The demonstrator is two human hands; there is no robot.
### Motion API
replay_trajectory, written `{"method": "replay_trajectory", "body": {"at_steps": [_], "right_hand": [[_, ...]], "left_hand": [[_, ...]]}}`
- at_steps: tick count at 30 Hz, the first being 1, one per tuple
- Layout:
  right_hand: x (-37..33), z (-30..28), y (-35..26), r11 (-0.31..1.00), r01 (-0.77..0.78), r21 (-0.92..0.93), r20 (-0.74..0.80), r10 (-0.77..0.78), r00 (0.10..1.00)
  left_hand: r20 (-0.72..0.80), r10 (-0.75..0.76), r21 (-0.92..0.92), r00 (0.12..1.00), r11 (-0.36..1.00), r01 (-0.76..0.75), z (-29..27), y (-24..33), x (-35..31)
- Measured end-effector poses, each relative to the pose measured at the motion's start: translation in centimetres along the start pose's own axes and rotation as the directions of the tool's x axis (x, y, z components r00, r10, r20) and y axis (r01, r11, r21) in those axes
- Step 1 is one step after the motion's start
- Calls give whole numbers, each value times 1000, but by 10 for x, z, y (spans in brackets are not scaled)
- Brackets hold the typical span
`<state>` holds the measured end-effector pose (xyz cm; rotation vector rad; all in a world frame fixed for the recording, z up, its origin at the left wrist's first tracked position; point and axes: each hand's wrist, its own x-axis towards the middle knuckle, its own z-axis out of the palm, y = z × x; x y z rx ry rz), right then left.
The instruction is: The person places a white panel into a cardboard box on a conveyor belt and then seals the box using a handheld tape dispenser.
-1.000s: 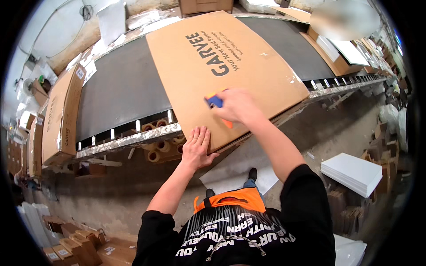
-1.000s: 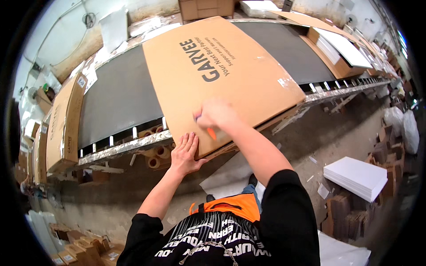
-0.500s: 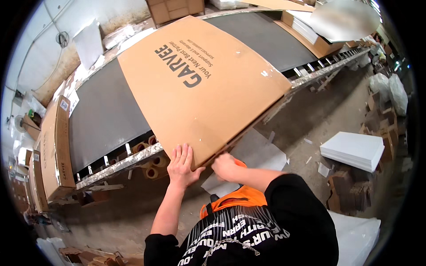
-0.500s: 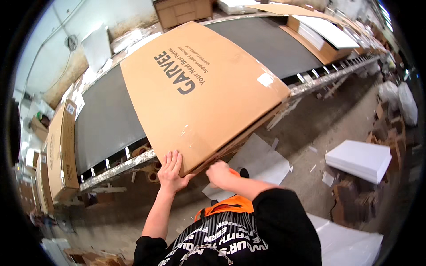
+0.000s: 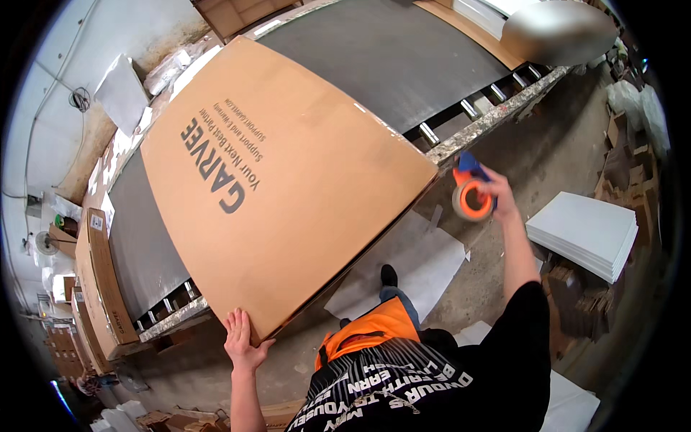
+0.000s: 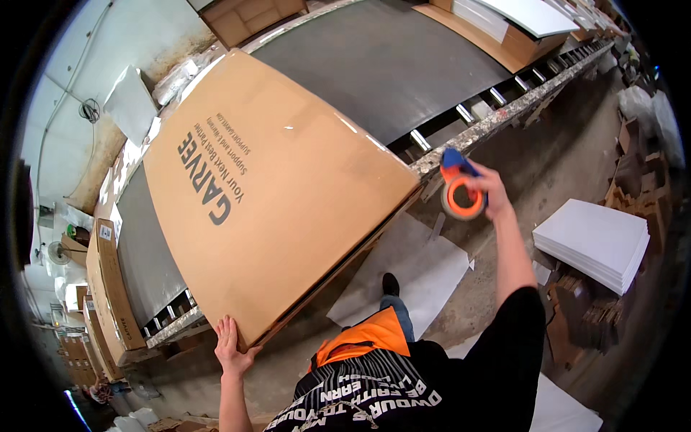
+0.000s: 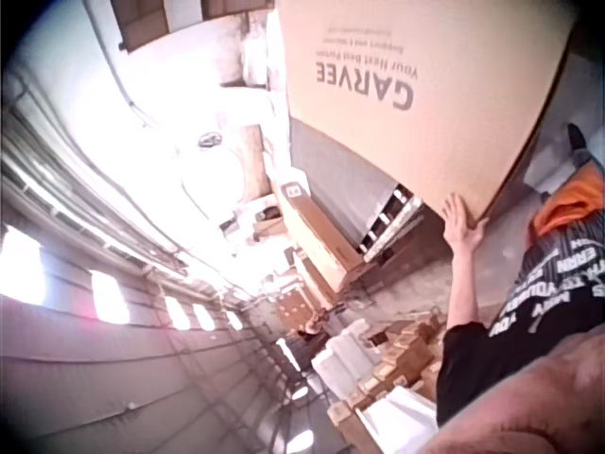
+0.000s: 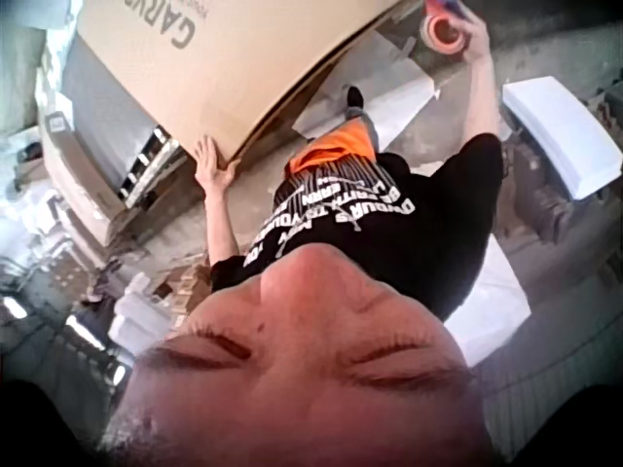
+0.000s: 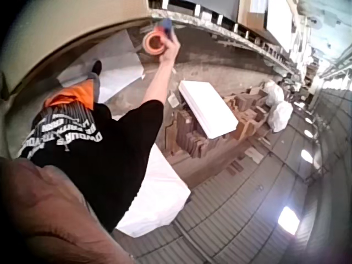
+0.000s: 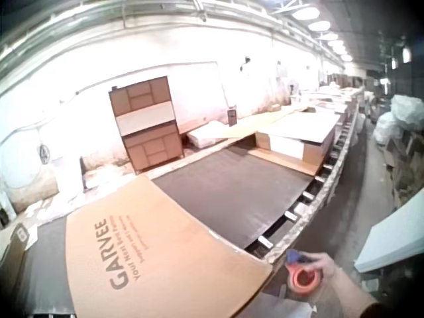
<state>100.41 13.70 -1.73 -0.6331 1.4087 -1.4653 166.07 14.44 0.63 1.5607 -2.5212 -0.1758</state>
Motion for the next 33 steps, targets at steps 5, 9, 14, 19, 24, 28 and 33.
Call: {"method": "replay_trajectory", "body": {"at_steps": [5,9,14,19,24,28,33], "right_hand": [[71,16,-70,979,-192,-73,330,205,921],[58,-12,-24,909,-269,-318,443,394,805],[-111,80,-8,927,-370,56,290,339,895],[-118,176,65,986,-52,158,-119,71,990],[-112,166,59,983,-147,106,-44,153,987],[-116,174,70,992,-67,111,-105,78,991],[-139,211,81,994,-84,70,-133,93,987]], "left_hand": [[47,-52,6,998,999,52,1,-6,1],[57,-105,39,993,994,103,1,-12,-9],[234,-164,71,958,986,151,-37,30,51],[301,504,-64,810,858,-510,-12,132,210],[336,939,45,66,54,-998,7,335,330],[848,517,48,120,152,-987,64,378,384],[553,821,163,-142,-274,-948,73,316,364]]}}
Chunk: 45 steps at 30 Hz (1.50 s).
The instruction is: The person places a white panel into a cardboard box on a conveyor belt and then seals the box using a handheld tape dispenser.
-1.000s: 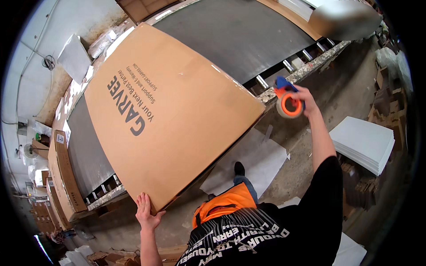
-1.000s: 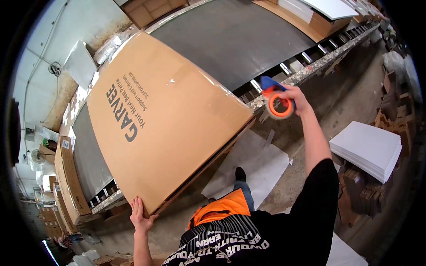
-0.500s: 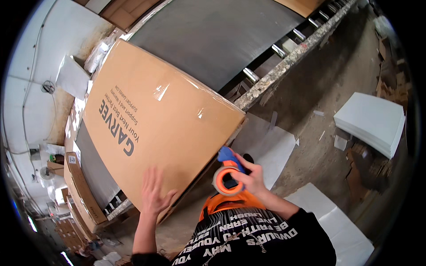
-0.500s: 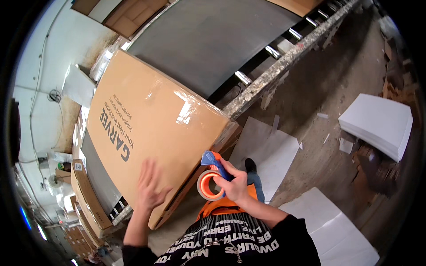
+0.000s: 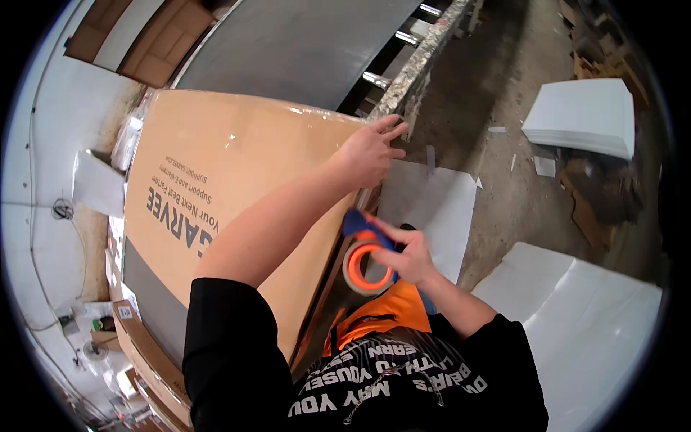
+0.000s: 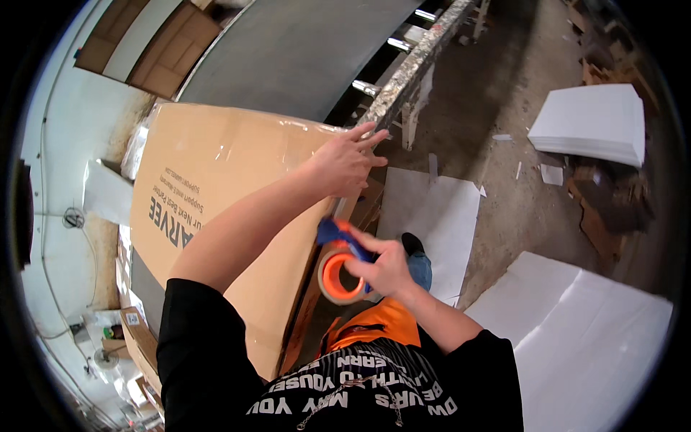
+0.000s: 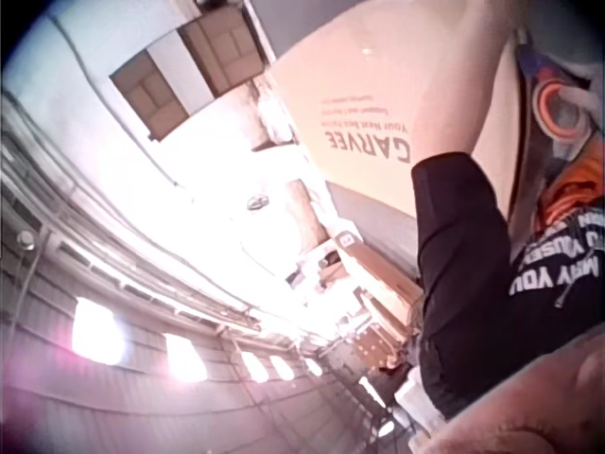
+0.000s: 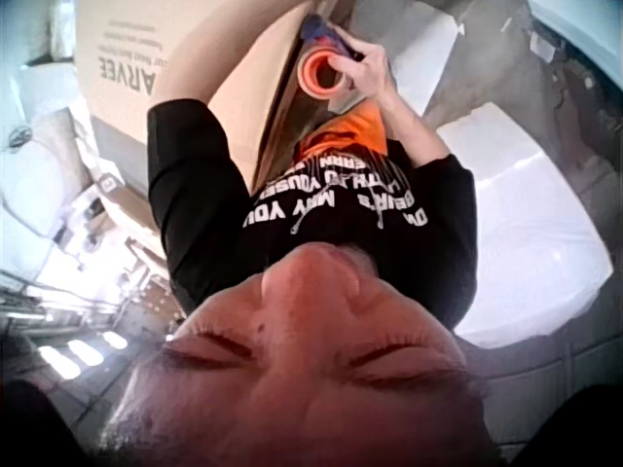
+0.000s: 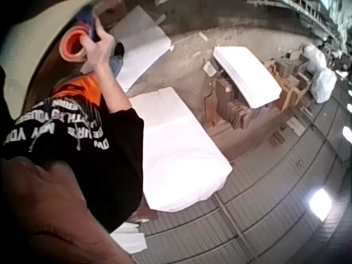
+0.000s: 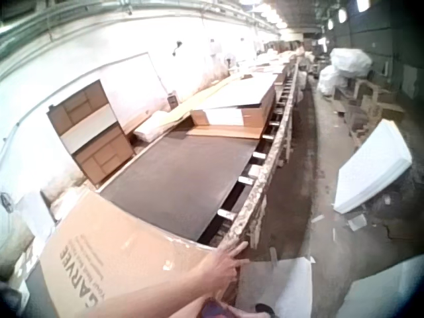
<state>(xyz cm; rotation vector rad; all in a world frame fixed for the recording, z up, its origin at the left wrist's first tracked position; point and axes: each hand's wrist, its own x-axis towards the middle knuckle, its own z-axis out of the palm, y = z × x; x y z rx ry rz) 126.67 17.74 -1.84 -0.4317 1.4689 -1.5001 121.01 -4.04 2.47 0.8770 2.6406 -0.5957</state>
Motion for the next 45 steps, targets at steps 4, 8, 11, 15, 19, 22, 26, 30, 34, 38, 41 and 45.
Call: {"method": "replay_trajectory", "body": {"at_steps": [4,8,11,15,19,22,26,30,34,38,41,45], "right_hand": [[-60,64,45,962,189,-199,-19,-196,980],[-128,123,79,997,78,-4,18,-78,997],[-174,181,113,986,151,-69,-81,-156,984],[-237,243,171,967,209,-143,-185,-234,955],[-278,298,206,968,152,-202,-170,-187,967],[-290,323,215,960,166,-225,-193,-211,958],[-249,344,201,918,124,-376,-226,-221,949],[-177,369,173,543,-46,-838,-44,17,999],[-191,368,237,751,101,-652,-26,-156,987],[-245,269,260,969,119,215,-146,-89,985],[-244,215,224,896,193,399,-337,-52,940],[-212,219,213,927,197,318,-223,-129,966]], "left_hand": [[126,34,136,991,989,-51,-8,62,-52],[167,145,113,975,980,-165,-5,138,-128],[105,167,44,980,984,-172,23,199,-182],[25,232,-74,972,970,-230,20,265,-240],[-84,217,-133,973,965,-227,35,300,-282],[-218,208,-232,954,938,-257,48,312,-296],[-201,227,-292,953,915,-279,41,316,-305],[-195,238,-296,952,911,-288,49,320,-303],[-282,88,-236,955,959,-158,58,326,-325],[-309,-268,-400,912,907,131,77,336,-339],[-276,-271,-345,922,924,168,70,335,-336],[-326,-276,-383,904,913,140,67,335,-334]]}}
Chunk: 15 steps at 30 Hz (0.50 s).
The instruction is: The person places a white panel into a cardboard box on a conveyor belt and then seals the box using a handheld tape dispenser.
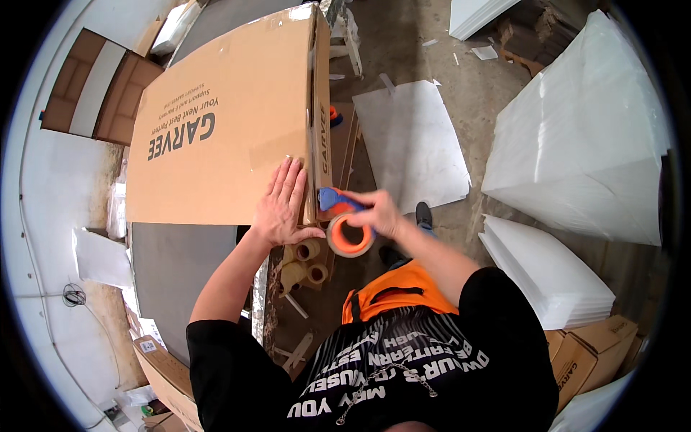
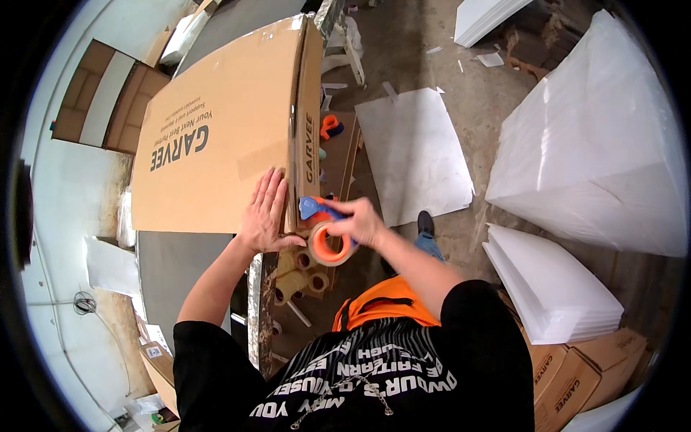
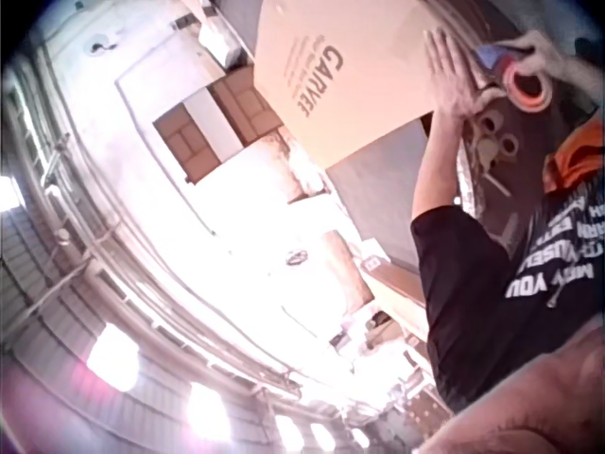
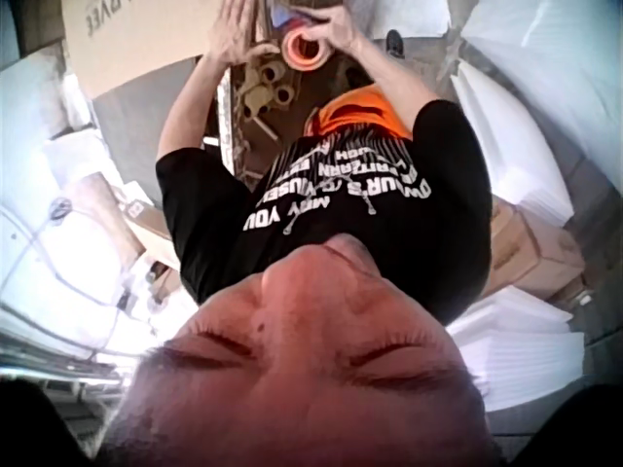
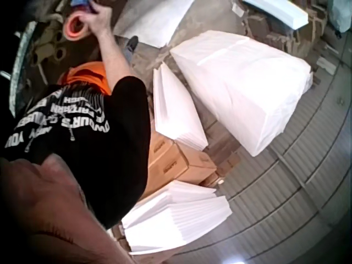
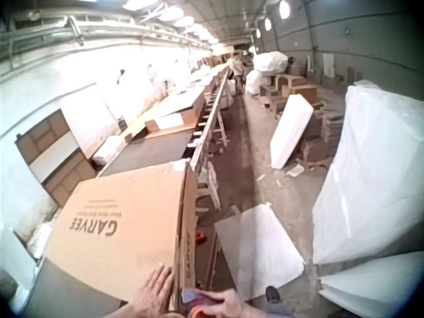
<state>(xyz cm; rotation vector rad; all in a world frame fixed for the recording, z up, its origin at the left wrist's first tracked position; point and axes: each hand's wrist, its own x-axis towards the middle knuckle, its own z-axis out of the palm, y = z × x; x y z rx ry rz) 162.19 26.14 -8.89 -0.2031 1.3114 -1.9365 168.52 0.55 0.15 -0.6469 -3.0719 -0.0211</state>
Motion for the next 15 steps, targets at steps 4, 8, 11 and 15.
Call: {"method": "replay_trajectory", "body": {"at_steps": [4,8,11,15], "right_hand": [[-62,57,51,985,76,-153,90,-63,994],[-37,104,53,721,159,-674,51,-169,984],[-15,125,56,387,416,-823,301,-324,897],[-37,68,83,799,86,-595,256,88,963]], "left_hand": [[-26,8,-36,1000,999,-9,-2,-2,-5],[20,5,14,1000,1000,-5,-8,-1,-1],[27,-16,16,1000,1000,16,-2,2,0],[-34,-12,-30,999,999,11,-3,2,-5]]}}
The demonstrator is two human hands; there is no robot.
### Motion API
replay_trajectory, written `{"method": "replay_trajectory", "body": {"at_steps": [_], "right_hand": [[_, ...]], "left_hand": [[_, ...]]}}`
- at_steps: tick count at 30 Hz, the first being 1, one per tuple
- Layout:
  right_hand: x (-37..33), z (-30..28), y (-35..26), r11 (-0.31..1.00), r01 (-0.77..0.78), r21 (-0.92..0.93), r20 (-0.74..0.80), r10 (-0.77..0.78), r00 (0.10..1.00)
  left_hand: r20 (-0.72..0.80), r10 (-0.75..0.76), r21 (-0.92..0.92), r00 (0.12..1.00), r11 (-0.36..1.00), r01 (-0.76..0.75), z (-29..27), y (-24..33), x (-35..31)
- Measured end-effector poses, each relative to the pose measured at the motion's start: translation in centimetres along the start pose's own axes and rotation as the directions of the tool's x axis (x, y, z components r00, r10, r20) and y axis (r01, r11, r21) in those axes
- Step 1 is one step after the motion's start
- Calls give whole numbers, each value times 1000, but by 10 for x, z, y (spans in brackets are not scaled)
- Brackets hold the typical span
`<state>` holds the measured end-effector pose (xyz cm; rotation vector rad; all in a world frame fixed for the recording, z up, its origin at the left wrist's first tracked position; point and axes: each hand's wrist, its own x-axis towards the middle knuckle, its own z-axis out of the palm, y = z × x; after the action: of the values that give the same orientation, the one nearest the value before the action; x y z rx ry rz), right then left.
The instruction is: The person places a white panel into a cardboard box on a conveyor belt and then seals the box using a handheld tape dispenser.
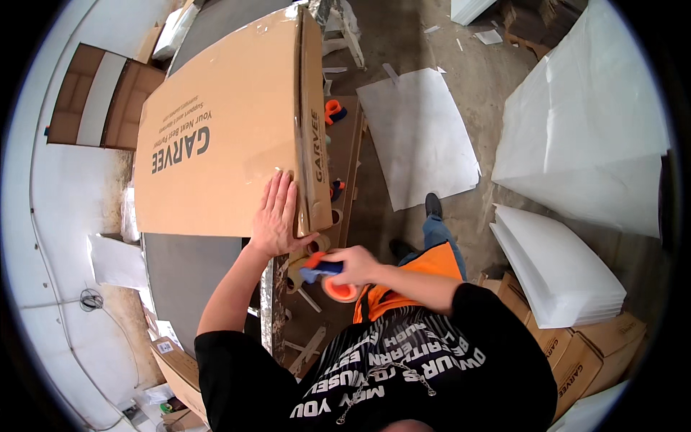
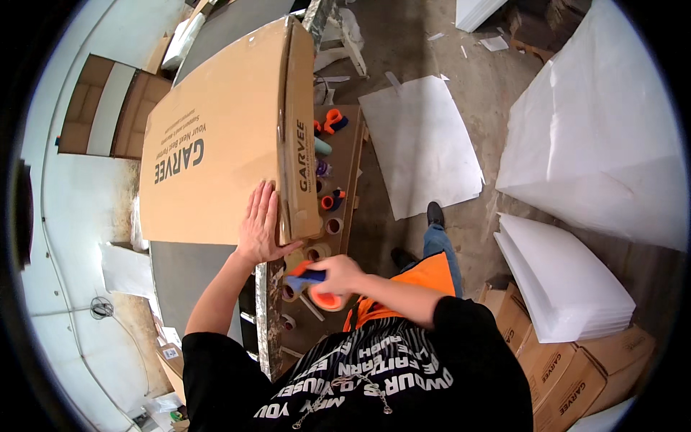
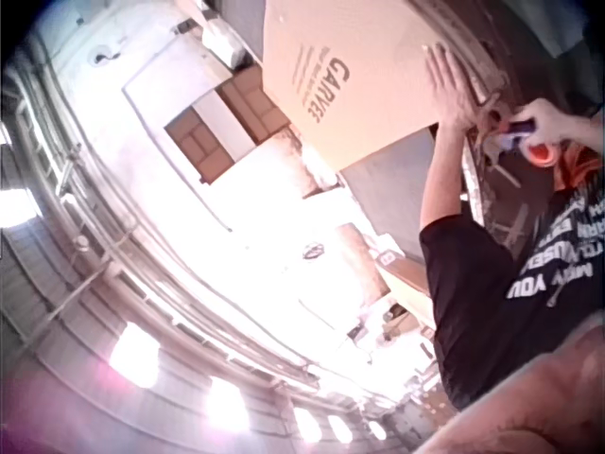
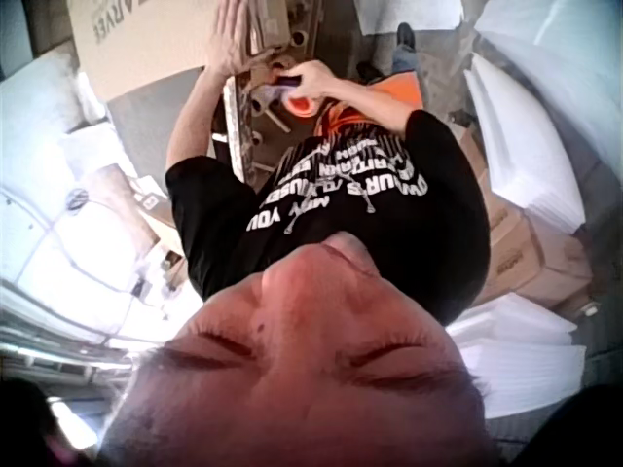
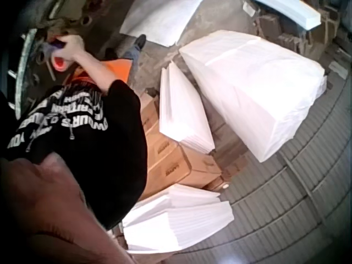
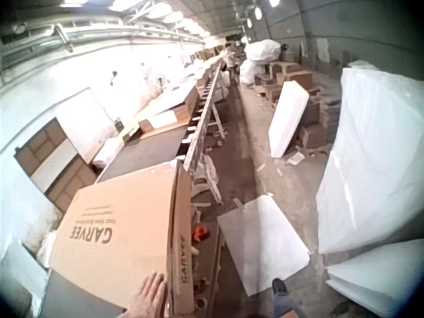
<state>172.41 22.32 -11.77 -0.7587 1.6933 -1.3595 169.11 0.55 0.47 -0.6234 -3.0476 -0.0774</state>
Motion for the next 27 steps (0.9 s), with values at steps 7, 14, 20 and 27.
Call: {"method": "replay_trajectory", "body": {"at_steps": [7,14,20,27], "right_hand": [[11,-130,5,694,91,714,-258,139,956],[-25,-10,24,965,68,255,-190,-19,982],[50,26,-52,878,241,-414,35,-250,968],[-1,-80,-41,814,290,-503,596,85,798]], "left_hand": [[24,-1,28,1000,1000,0,-1,0,0],[56,-7,-12,998,1000,8,-3,2,-6],[48,317,94,947,943,-321,6,0,-9],[43,514,-166,857,849,-501,-7,-3,25]]}}
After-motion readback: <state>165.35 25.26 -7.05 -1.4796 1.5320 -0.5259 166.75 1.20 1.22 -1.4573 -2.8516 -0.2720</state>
